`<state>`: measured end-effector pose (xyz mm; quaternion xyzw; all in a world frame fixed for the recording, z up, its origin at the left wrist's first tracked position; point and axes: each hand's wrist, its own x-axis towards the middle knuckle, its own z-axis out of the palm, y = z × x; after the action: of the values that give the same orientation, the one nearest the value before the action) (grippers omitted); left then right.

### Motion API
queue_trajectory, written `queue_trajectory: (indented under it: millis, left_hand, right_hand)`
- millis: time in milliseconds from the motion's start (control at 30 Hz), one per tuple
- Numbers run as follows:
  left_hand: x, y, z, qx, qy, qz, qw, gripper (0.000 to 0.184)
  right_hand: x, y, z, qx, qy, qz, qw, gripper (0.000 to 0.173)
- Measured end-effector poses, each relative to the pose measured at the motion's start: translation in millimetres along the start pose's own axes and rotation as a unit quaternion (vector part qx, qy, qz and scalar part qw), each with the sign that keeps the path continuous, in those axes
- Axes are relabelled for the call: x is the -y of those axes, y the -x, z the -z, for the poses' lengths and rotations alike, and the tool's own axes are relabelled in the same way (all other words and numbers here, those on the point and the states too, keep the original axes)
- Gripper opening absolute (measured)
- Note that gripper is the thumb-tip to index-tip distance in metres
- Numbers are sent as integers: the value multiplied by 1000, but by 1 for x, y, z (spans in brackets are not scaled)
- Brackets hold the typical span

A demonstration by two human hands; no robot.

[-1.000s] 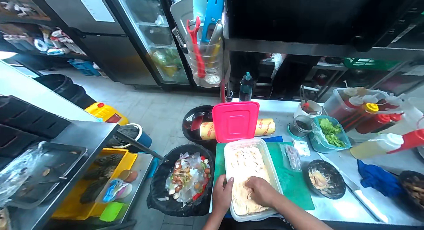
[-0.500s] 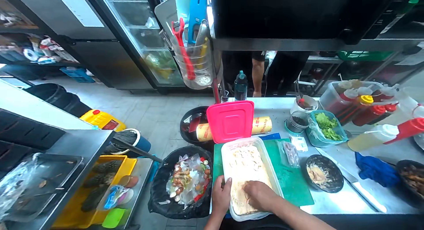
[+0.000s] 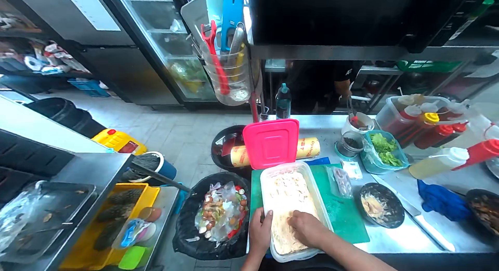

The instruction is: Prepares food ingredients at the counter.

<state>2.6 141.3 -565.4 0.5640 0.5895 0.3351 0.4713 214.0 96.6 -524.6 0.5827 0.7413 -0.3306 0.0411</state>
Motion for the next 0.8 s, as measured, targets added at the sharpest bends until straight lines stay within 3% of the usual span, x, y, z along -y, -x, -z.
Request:
queue_trajectory:
  millis: [300,433,600,633,800]
  left_hand:
    - [1,0,0,-1,7,4,1000,32]
    - [1,0,1,2,10,7,1000,32]
    - [2,1,-2,5,29,4,1000,32]
    - [1,1,-3,6,30,7,999,32]
    - [-3,7,1,4,13,19,1000,34]
  right_hand:
    - [6,0,3,11,35,-8,999,23]
    - [5,-7,20,-56,-37,-38,997,21]
    - [4,-25,52,-118,-129,-79,981,64]
    - [4,-24,52,-118,-131,-87,981,65]
    - [9,6,40,-102,-180,-64,976,37]
